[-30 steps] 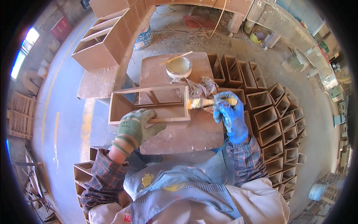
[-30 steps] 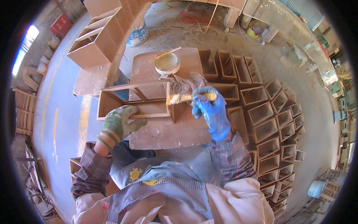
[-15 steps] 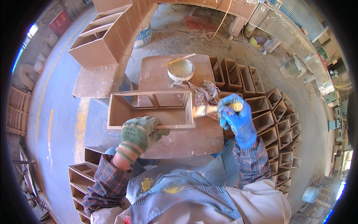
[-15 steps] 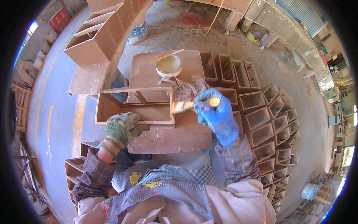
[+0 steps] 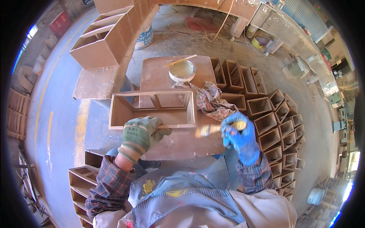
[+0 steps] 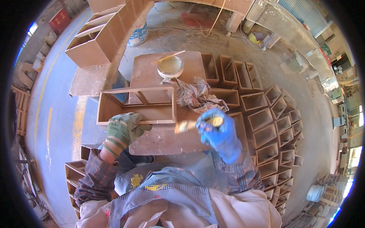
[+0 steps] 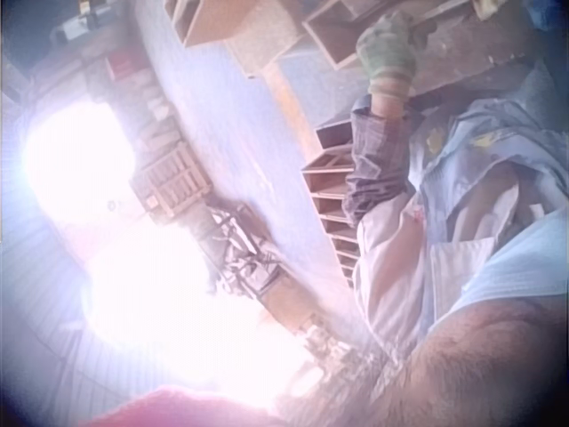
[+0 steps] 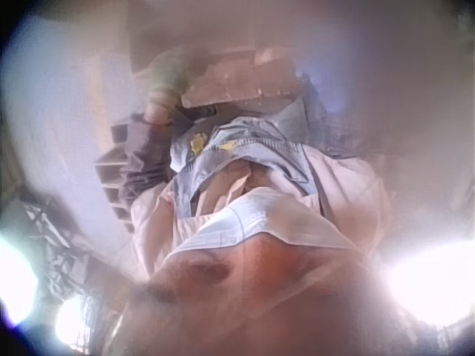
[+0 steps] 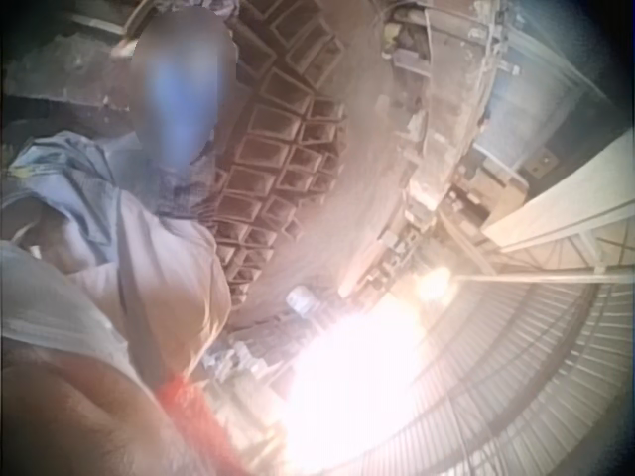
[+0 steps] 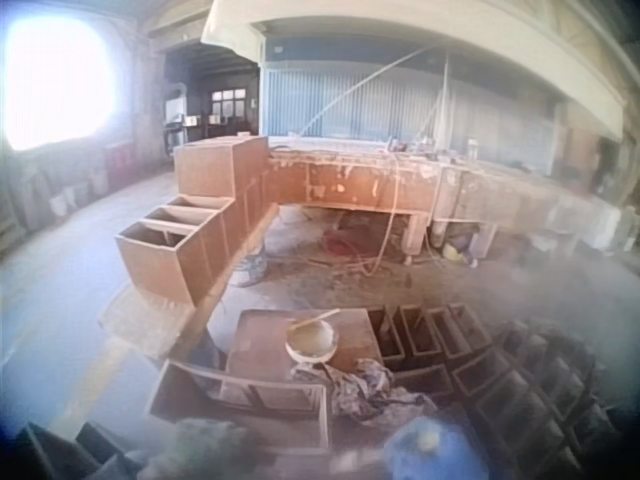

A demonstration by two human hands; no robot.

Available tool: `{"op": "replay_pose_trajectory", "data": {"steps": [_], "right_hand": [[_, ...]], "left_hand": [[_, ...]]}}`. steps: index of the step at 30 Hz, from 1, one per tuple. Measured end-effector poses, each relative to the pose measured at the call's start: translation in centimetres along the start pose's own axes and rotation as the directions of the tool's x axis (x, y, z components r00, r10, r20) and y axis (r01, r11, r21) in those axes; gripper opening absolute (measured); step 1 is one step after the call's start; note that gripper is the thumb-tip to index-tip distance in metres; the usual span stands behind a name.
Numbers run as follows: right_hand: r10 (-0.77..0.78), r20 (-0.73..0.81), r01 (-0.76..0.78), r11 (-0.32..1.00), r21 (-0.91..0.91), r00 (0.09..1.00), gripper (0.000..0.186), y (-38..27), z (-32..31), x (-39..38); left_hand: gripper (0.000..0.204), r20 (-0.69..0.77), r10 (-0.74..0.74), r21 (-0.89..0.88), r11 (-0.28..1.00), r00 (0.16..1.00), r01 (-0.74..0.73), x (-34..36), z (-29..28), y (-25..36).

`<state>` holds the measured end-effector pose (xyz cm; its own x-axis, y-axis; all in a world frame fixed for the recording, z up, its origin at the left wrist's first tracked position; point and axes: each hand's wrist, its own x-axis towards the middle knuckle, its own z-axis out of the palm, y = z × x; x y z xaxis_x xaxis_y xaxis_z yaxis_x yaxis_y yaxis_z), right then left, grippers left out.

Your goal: The person sits on the floor and repeatedly wipes small wooden boxes with a cloth, then applies a finish with a brush. They rotate each box to cover all sides, dip the brush into a container, and place finished boxes into a nearby stack.

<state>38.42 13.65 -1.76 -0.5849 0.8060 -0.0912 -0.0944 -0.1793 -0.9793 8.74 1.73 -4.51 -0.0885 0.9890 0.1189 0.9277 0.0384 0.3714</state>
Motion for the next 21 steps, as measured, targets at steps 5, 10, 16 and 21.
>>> {"op": "replay_pose_trajectory", "data": {"steps": [5, 10, 16, 21], "right_hand": [[-0.107, -0.149, 0.118, 0.991, 0.070, 0.983, 0.028, 0.3, 0.3, 0.4], [-0.107, 0.029, 0.105, 0.992, 0.068, 0.994, 0.022, 0.3, -0.2, 1.4], [-0.173, -0.189, 0.166, 0.985, -0.050, 0.967, 0.013, 0.3, 0.7, 8.2], [-0.107, -0.116, 0.094, 0.990, -0.108, 0.987, 0.015, 0.6, 0.1, 6.3]], "left_hand": [[0.034, 0.040, -0.044, 0.015, 0.999, 0.998, 0.043, 0.0, -0.1, 0.1], [0.036, 0.015, -0.029, -0.032, 0.999, 0.999, 0.030, 0.0, -0.2, 0.3], [0.032, 0.055, -0.048, 0.023, 0.999, 0.997, 0.047, 0.0, -0.3, 0.3], [0.033, 0.017, -0.026, 0.013, 1.000, 1.000, 0.026, -0.2, 0.0, -0.1]]}}
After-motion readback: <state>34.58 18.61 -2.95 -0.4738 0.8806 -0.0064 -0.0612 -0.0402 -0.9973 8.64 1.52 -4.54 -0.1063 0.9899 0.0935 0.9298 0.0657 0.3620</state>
